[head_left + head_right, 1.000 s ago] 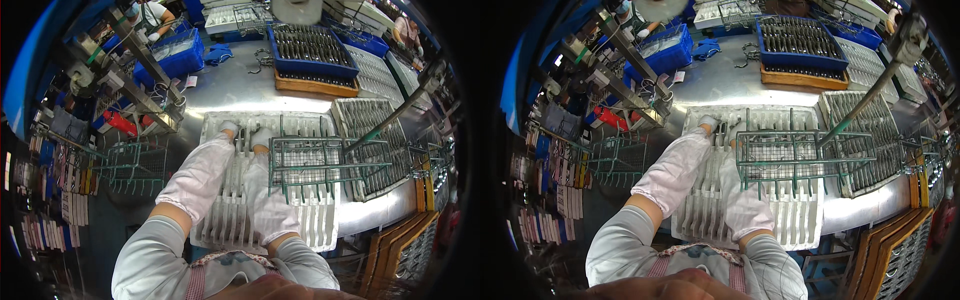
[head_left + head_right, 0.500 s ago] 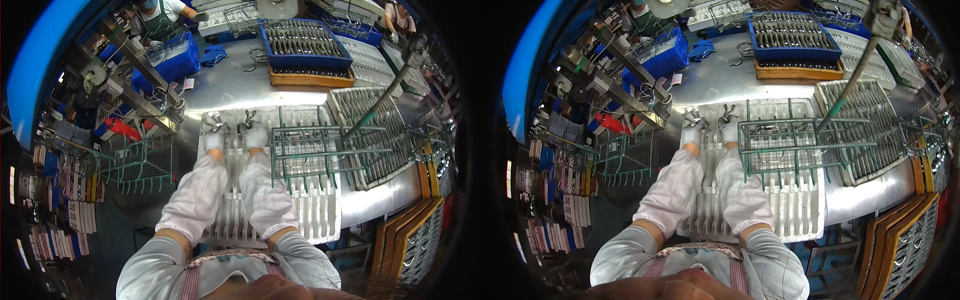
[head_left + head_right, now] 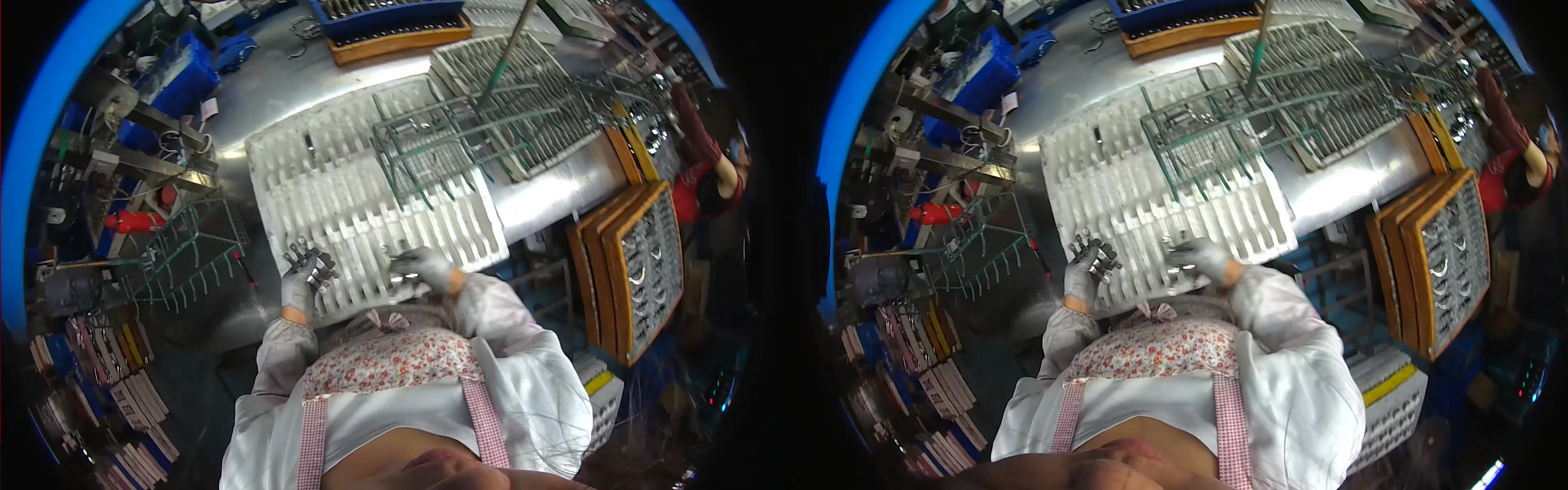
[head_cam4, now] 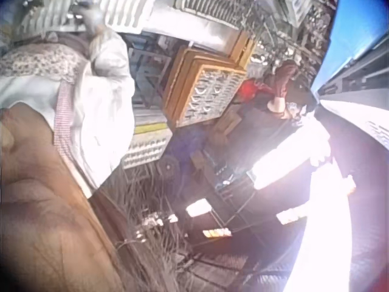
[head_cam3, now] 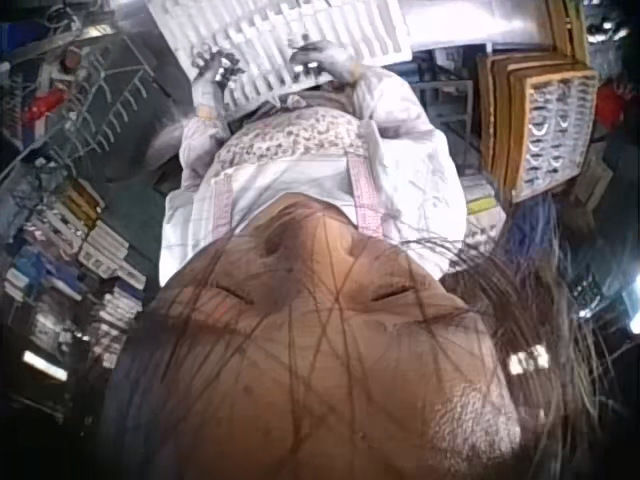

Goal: The person unloads metal components from wire racks and places them into slots on a white tray by hand. The person then lifts the loaded tray and stacks it onto a cart.

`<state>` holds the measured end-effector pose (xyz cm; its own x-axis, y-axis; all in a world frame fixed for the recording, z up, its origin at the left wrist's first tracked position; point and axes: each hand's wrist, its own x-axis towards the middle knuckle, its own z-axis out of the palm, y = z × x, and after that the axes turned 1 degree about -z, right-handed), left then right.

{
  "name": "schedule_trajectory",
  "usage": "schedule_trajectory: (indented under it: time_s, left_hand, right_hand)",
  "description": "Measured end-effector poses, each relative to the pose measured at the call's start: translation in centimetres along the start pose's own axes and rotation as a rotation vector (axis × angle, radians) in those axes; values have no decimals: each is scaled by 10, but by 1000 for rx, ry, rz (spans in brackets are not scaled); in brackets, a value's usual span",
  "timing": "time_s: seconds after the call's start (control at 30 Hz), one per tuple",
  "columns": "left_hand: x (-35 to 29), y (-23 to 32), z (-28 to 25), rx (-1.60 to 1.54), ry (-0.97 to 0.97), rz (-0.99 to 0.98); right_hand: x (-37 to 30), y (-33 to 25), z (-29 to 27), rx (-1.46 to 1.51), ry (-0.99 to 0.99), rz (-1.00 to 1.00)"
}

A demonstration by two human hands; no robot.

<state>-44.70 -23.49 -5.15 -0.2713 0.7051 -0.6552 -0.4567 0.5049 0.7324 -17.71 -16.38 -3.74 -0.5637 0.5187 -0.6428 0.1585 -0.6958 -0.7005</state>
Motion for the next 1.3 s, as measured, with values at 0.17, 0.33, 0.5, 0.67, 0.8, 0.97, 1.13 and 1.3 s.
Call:
schedule_trajectory:
  time_s: [0.17,0.33,0.5,0.67,0.8,0.97,1.13,1.3]
  left_hand:
    - [9,-31,10,-396,-330,-114]
    - [17,-10,59,-370,-389,-146]
    - [23,1,90,-411,-504,-147]
    - [25,-13,81,-431,-456,-168]
    - [19,-19,58,-431,-329,-196]
    - [31,-23,35,-427,-315,-203]
    - [29,-10,55,-434,-303,-193]
    - [23,-9,79,-425,-339,-225]
  right_hand:
    - [-94,-20,-80,276,403,-90]
    - [-95,-75,-147,344,744,-428]
    - [-50,-117,-204,346,941,-303]
    - [-30,-128,-224,186,989,-262]
    - [-44,-130,-215,258,758,-237]
    - [-53,-121,-218,176,521,-291]
    - [-44,-132,-220,81,883,9]
    - [-15,-112,-215,313,1177,-264]
